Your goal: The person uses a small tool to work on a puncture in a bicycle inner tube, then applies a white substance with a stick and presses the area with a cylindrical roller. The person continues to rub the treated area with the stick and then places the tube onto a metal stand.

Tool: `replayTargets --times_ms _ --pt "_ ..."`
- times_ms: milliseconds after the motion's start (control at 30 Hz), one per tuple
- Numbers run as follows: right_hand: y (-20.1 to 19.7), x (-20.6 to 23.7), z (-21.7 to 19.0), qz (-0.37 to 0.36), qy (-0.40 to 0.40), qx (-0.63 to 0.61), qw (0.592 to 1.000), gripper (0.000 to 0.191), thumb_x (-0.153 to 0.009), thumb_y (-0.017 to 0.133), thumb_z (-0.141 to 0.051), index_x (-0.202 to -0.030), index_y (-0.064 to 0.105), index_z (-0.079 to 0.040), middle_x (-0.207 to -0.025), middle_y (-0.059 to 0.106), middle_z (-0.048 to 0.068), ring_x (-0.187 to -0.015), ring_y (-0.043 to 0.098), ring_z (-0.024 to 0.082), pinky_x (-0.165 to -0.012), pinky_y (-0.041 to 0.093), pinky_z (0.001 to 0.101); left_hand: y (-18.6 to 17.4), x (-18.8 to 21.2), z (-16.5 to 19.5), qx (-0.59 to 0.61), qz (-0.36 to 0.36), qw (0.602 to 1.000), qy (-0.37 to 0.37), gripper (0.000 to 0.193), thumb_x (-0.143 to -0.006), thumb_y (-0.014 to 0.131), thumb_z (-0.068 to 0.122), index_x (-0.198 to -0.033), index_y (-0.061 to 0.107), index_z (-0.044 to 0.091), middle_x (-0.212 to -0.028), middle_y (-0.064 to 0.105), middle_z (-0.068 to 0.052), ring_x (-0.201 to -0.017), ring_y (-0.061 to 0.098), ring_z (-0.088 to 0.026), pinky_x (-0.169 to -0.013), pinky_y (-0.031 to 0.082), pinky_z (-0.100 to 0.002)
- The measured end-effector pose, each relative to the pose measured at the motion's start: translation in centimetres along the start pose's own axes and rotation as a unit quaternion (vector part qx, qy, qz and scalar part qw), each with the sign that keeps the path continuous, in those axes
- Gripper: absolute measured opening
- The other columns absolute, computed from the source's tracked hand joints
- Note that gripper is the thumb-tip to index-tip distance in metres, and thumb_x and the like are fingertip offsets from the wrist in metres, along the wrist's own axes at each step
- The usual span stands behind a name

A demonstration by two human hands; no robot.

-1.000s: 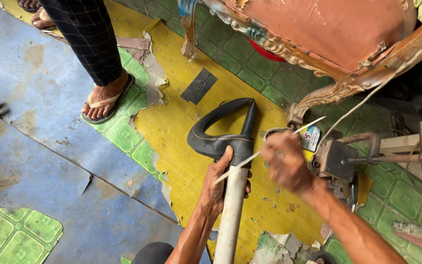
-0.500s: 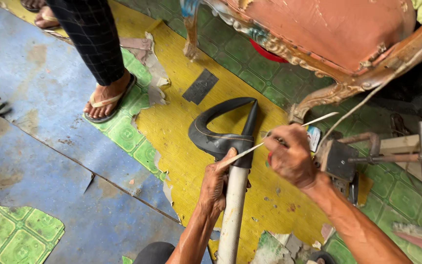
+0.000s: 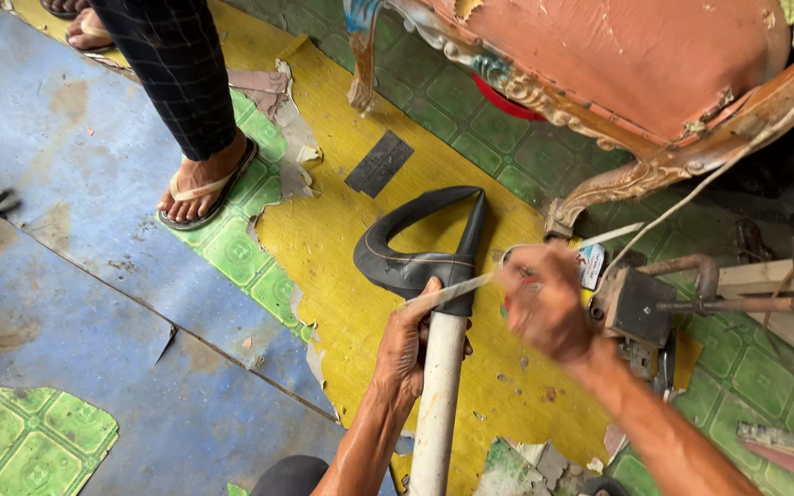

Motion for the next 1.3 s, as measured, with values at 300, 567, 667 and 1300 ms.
replayTargets --times_ms 300,567,667,1300 --pt "0.8 0.8 -0.2 -0.011 0.010 0.014 1.000 0.037 -0.072 0.063 0.009 -0.107 0.068 -0.004 -0.101 0.060 0.010 -0.096 0.060 0.027 -0.085 0.045 0.0457 0.2 -0.1 -0.2 0.013 -0.003 1.000 -0.015 0.050 -0.096 0.066 0.047 -0.098 0.068 -0.004 -0.072 0.070 -0.017 -0.051 0.068 -0.026 -0.048 0.060 -0.037" --pt "1.0 0.9 0.1 0.008 0.049 -0.022 0.999 0.042 -0.075 0.064 0.012 -0.113 0.068 -0.006 -0.103 0.061 0.011 -0.101 0.060 0.028 -0.089 0.048 0.0459 0.7 -0.2 -0.2 -0.005 -0.029 0.999 -0.018 0.055 -0.099 0.060 0.051 -0.101 0.068 -0.003 -0.071 0.069 -0.018 -0.050 0.067 -0.026 -0.047 0.058 -0.035" --pt "1.1 1.4 0.6 0.028 0.082 -0.014 0.996 0.038 -0.081 0.065 0.012 -0.114 0.067 -0.007 -0.104 0.061 0.010 -0.102 0.061 0.027 -0.091 0.049 0.0446 1.0 -0.2 -0.3 0.000 -0.047 0.999 -0.027 0.058 -0.099 0.057 0.053 -0.103 0.068 -0.003 -0.070 0.069 -0.018 -0.049 0.066 -0.026 -0.046 0.058 -0.035" --pt "1.2 1.4 1.2 0.026 0.057 -0.009 0.998 0.038 -0.079 0.062 0.013 -0.111 0.066 -0.007 -0.102 0.061 0.010 -0.097 0.060 0.026 -0.087 0.049 0.0432 1.3 0.0 -0.4 0.030 -0.048 0.998 -0.040 0.055 -0.098 0.058 0.054 -0.102 0.069 0.000 -0.067 0.068 -0.015 -0.048 0.065 -0.024 -0.045 0.057 -0.034"
Point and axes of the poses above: each hand's wrist, its own x-axis away from the middle knuckle, its own y-axis out of the palm, z = x × y, the point moved 8 cm from there along -x, towards the middle knuckle
